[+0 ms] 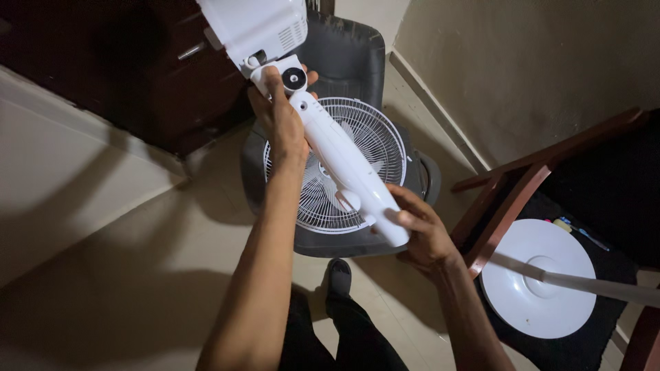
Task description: The person disassembles a white pedestal fan by removing the front grille and motor housing. They then use a screwdriver to loosen a screw on the fan's motor assembly while holding the unit upright.
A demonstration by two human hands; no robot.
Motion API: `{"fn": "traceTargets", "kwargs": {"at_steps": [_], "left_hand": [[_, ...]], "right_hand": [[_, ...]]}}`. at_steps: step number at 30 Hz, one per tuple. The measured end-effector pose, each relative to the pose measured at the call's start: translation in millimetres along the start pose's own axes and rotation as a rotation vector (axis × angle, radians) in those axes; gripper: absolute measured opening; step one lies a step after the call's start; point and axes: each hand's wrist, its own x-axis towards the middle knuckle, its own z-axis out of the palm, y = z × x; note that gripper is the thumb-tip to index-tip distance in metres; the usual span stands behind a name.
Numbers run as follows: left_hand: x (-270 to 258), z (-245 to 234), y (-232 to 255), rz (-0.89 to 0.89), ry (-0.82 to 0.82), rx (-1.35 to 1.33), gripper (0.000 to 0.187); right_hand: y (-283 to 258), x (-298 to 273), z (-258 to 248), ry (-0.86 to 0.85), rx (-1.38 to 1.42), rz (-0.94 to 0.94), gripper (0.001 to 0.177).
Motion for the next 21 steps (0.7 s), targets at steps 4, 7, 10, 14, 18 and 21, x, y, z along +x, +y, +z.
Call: {"fn": "traceTargets", "kwargs": {"at_steps": [4,7,10,14,18,21], "left_hand": [[-6.9,9.1,4.8,-0.002,0.042,0.039,0.052],[-13.4,19.3,8.1,0.05,0.019,0.046,0.048],[-22.6,29.4,15.2,0.037,0.028,0.073,0.046],[-32.2,38.3,30.1,0.022,-0.005,0.125,0.046],[-37.2,52.3,43.3,0.022,-0.035,0.076,0.05],[-43.2,58.1,50.1,0.041,-0.078,0.011,0.054]], "right_hand": [[-31.3,29.7,26.0,0.05,-0.697,0.086,0.093],[-46.9,55.1,45.8,0.048,-0.854,-0.018,0.088],[-57.1,71.1,65.4,0.145,-0.925,-0.097,0.088],[-73.0,84.7,87.8,0.098,-0.928,-0.203,0.084],[-89.8,79.2,97.9,0.14,-1.012,-0.262,0.077],[-96.1,70.6,101.9,0.168,-0.928,-0.245,0.075]]}}
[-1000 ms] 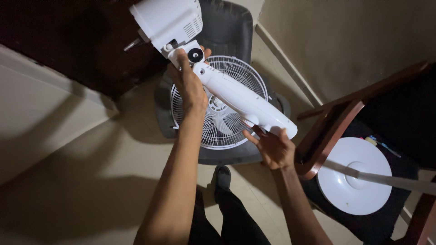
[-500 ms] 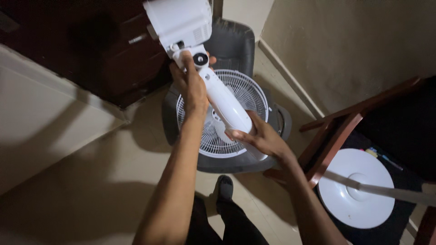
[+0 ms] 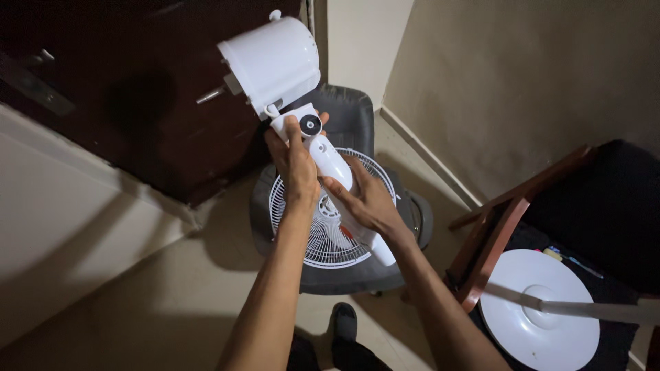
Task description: The person disassembles a white pedestal fan by removing the front grille and motor housing. They then use a screwdriver to loosen a screw on the fan's motor assembly while holding the unit upright.
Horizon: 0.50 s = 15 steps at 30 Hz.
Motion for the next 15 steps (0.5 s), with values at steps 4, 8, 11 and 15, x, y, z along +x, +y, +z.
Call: {"fn": "traceTargets", "kwargs": {"at_steps": [4,8,11,15], "left_hand": [[-14.8,10.2,7.0,-0.023,-0.041,-0.024,0.054],[-30.7,23.3,15.4,0.016,-0.098,0.019,0.054],[-40.4,28.8,21.1,0.009,-0.142,0.048,0.056],[-46.8,43.6,25.3,0.04,-0.219,-0.007,0.06]], "right_hand": [[-9.4,-11.1,-3.9,0.083,0.01,-0.049,0.068],[-19.5,-23.6,-11.6,0.129,0.074,0.011,0.071],[-23.1,-33.8,-21.8,0.144,0.09,0.06,0.073],[-29.1,-35.2,-41.5,0.198,0.159,-0.219,0.068]]}}
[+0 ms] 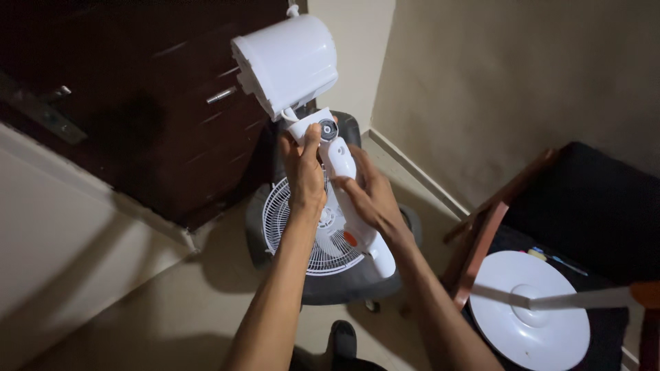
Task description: The person disassembles a white pedestal fan by removing the front grille and motor housing. They then use a screwdriver to loosen a screw on the fan's motor assembly while holding the unit upright.
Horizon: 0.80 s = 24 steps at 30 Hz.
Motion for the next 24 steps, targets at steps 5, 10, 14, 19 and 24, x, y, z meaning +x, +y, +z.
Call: {"fn": "traceTargets", "kwargs": {"at_steps": [5,10,14,19,24], "left_hand": [[-13.9,14.7,4.8,-0.002,-0.002,0.059,0.06],[-23.5,22.8,14.3,0.043,-0.083,0.022,0.058],[-39.4,22.6,33.1,0.012,-0.103,0.049,0.055],[-72.8,26.8,50.9,0.049,-0.2,-0.062,0.056],[-111.9,22.2,67.3,0.022,-0.283,-0.155,0.057]], "right_hand": [[-10.2,-7.6,-12.5,0.004,0.002,-0.029,0.081],[-19.7,-26.3,-16.6,0.05,0.057,-0.242,0.084],[-38.1,-49.3,-11.3,0.075,0.088,-0.13,0.082],[-58.1,-87.8,-8.7,0.158,0.019,-0.138,0.076],[-67.5,-128.3,-2.4,0.246,-0.012,-0.088,0.067]]}}
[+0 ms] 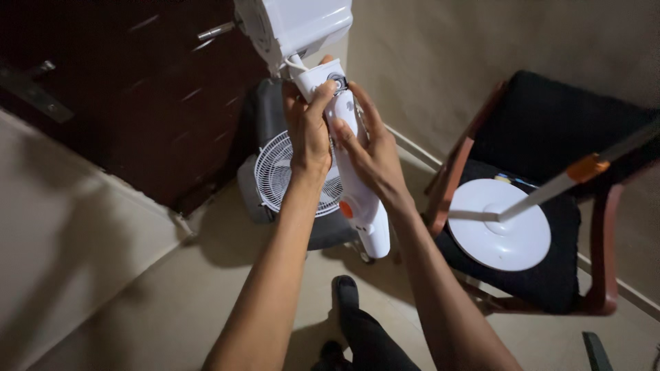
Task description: The person disassembles a white pedestal fan by removing the front grille and motor housing. They then use a screwdriver to loosen a screw on the fan's motor assembly while holding the unit upright.
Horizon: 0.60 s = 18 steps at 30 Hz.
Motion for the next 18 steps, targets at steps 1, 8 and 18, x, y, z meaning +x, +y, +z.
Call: {"fn": "traceTargets", "kwargs": {"at_steps": [1,8,18], "left_hand": [[-6.8,3.1,1.9,0.013,0.006,0.004,0.056],[-43.9,19.4,7.1,-0.009,0.007,-0.019,0.052],[-63.8,59.7,-26.9,-0.104,0.062,-0.209,0.053]], "right_hand": [[-2.6,-6.6,-1.5,0.009,0.0,-0.023,0.066],[-19.8,-57.8,-15.6,0.067,-0.03,-0.028,0.063],[-27.3,-90.5,-63.4,0.121,0.017,-0.091,0.057]]}}
